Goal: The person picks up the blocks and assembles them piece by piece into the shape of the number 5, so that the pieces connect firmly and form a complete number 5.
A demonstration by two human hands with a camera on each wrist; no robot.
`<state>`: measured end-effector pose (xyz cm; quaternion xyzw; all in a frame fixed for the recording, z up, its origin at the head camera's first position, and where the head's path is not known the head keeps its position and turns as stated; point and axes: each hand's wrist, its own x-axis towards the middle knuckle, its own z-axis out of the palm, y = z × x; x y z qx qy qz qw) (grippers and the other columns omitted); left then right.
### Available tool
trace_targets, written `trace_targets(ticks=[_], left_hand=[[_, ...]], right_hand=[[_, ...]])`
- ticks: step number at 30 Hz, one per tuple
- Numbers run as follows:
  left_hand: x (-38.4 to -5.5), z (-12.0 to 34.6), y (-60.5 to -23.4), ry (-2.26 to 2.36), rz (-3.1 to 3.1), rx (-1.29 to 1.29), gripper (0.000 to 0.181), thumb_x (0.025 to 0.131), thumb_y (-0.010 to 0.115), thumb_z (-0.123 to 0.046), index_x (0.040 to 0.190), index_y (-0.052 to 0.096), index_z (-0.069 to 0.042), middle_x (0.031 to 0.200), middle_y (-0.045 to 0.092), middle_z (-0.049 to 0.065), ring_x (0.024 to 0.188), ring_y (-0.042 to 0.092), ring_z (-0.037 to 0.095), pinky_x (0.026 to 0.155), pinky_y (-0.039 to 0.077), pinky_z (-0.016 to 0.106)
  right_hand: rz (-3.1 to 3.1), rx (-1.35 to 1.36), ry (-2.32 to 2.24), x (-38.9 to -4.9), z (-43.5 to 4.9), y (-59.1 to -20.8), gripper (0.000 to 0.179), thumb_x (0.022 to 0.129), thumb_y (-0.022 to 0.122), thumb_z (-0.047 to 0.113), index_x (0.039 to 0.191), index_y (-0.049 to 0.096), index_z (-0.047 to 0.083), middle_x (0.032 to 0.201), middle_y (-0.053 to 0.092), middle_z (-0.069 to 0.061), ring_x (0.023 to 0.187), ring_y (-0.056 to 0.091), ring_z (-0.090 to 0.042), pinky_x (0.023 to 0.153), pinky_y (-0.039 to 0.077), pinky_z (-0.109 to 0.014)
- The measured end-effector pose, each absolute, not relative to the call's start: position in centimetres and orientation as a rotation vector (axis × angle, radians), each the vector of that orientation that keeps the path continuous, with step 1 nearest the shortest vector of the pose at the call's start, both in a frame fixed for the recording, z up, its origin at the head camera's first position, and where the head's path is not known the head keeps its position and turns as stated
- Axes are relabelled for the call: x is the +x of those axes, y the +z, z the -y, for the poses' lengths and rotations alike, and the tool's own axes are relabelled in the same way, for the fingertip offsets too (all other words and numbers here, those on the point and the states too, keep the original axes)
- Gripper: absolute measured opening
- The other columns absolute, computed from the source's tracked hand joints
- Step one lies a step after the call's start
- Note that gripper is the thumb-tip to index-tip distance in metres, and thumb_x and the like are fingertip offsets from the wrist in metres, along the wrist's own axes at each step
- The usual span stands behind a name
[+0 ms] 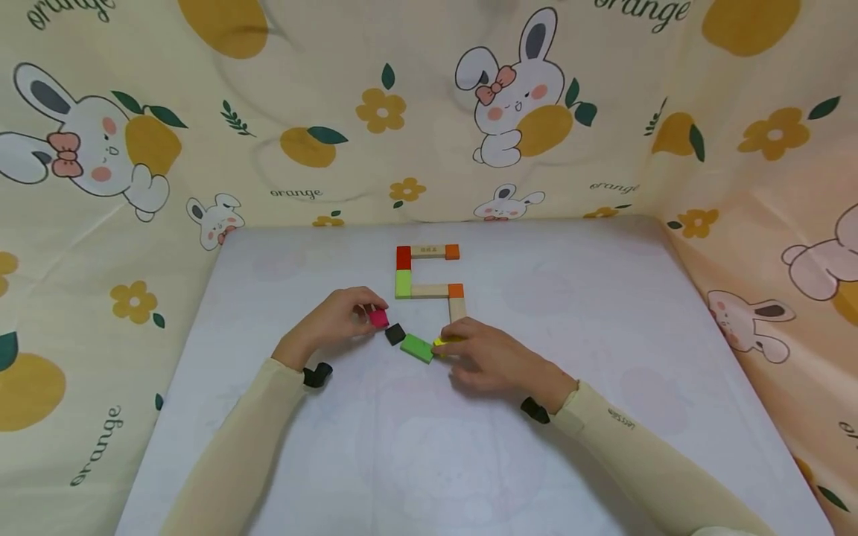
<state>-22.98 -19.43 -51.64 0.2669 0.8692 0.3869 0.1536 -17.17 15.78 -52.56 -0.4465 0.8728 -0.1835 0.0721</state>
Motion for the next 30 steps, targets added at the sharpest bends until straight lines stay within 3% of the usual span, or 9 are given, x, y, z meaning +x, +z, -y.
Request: trace_targets(ticks=[13, 30], left_hand=[[-24.5, 18.4, -52.6, 1.070, -2.444, 0.703, 0.041, 0.094, 0.080, 0.000, 0.133, 0.075, -0.010, 0.123, 0.070, 0.002, 0.107, 0.062, 0.024, 0.098, 0.054, 0.041], [-24.3, 17.9, -52.5, 1.042, -2.444, 0.701, 0.042, 0.095, 0.080, -0.001, 0.136, 0.074, -0.011, 0.125, 0.070, 0.002, 0.107, 0.061, 0.024, 0.097, 0.053, 0.040]], right_hand=[[-2.620, -1.341, -0.537, -17.1, -15.6, -52.1, 0.044, 0.098, 0.069, 0.026, 0.142, 0.075, 0.020, 0.142, 0.063, -0.005, 0.134, 0.053, -0.022, 0.108, 0.052, -0.041], [-2.629, -1.365, -0.505, -17.0, -15.5, -51.6, 0.044, 0.098, 0.070, 0.026, 0.141, 0.075, 0.017, 0.140, 0.064, -0.007, 0.131, 0.055, -0.023, 0.103, 0.055, -0.042]])
